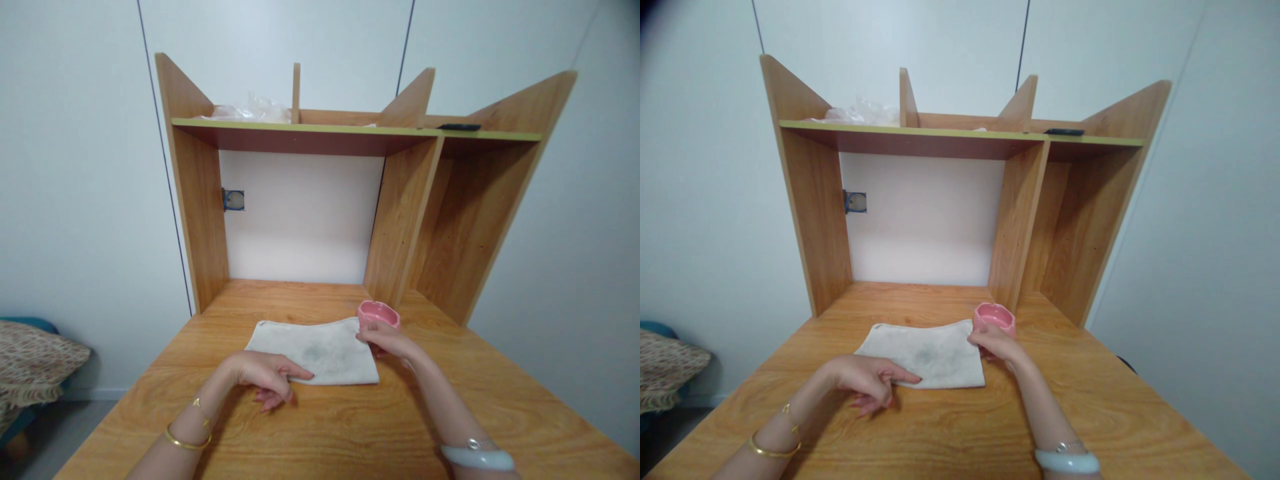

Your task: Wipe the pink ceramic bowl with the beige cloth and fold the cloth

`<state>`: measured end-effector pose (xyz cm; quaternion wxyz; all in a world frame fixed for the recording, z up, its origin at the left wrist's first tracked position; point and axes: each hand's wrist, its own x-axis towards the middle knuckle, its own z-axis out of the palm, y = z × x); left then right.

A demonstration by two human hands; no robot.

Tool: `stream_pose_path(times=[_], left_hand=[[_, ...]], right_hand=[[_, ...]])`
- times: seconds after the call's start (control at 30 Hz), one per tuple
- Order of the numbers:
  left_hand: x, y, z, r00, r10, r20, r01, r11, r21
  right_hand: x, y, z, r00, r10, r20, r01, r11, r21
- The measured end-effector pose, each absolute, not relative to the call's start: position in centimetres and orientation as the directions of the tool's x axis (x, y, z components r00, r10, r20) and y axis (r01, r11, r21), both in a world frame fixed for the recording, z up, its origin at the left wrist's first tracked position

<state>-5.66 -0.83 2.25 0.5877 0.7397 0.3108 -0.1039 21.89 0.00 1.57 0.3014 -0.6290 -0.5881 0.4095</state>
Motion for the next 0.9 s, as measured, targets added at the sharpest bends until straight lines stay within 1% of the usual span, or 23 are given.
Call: stream_pose_path(times=[0.1, 0.17, 0.27, 0.33, 0.43, 0.5, 0.57, 0.6, 0.63, 0.67, 0.7, 0.73, 0.8, 0.9], left_hand=[[-5.2, -0.8, 2.0, 0.824, 0.298, -0.482, 0.527, -0.092, 0.845], [-5.4, -0.9, 2.2, 0.859, 0.297, -0.418, 0.455, -0.068, 0.888], [-6.0, -1.0, 2.8, 0.897, 0.34, -0.281, 0.313, -0.043, 0.949], [-6.3, -1.2, 3.1, 0.897, 0.382, -0.224, 0.261, -0.047, 0.964], [-6.3, -1.3, 3.1, 0.879, 0.433, -0.199, 0.267, -0.101, 0.958], [-6.3, -0.9, 2.9, 0.848, 0.496, -0.186, 0.299, -0.157, 0.941], [-6.3, -0.1, 2.5, 0.757, 0.637, -0.145, 0.358, -0.218, 0.908], [-6.3, 0.4, 2.2, 0.665, 0.74, -0.102, 0.407, -0.245, 0.88], [-6.5, 1.0, 1.8, 0.533, 0.845, -0.046, 0.487, -0.262, 0.833], [-6.6, 1.6, 1.5, 0.352, 0.936, 0.009, 0.607, -0.236, 0.759], [-6.9, 2.1, 1.2, 0.16, 0.984, 0.079, 0.727, -0.171, 0.665], [-7.1, 2.5, 0.9, 0.093, 0.989, 0.115, 0.763, -0.145, 0.63], [-7.5, 2.9, 0.5, 0.012, 0.991, 0.131, 0.812, -0.086, 0.578], [-7.7, 2.7, 0.2, -0.007, 0.993, 0.114, 0.847, -0.054, 0.529]], right_hand=[[22.4, -0.2, 2.3, -0.055, 0.988, -0.141, 0.436, -0.103, -0.894], [22.8, -0.2, 2.8, -0.072, 0.987, -0.141, 0.409, -0.1, -0.907], [23.2, -0.3, 3.4, -0.066, 0.985, -0.161, 0.415, -0.12, -0.902], [23.4, -0.4, 3.8, -0.06, 0.984, -0.168, 0.426, -0.127, -0.896], [23.3, -0.7, 4.8, -0.059, 0.986, -0.153, 0.43, -0.114, -0.896], [22.9, -0.9, 5.7, -0.049, 0.989, -0.139, 0.43, -0.105, -0.897], [22.2, -1.0, 6.7, -0.036, 0.992, -0.122, 0.435, -0.094, -0.895], [21.8, -0.9, 7.2, -0.03, 0.993, -0.111, 0.44, -0.087, -0.894], [21.4, -0.8, 7.6, -0.024, 0.995, -0.099, 0.446, -0.078, -0.892], [20.9, -0.7, 7.9, -0.02, 0.996, -0.087, 0.453, -0.068, -0.889], [20.4, -0.5, 8.2, -0.017, 0.997, -0.076, 0.459, -0.06, -0.886], [19.8, -0.3, 8.4, -0.019, 0.997, -0.07, 0.466, -0.053, -0.883], [18.4, 0.2, 8.7, -0.041, 0.997, -0.066, 0.481, -0.038, -0.876], [16.0, 1.0, 9.0, -0.083, 0.994, -0.072, 0.519, -0.018, -0.855]])
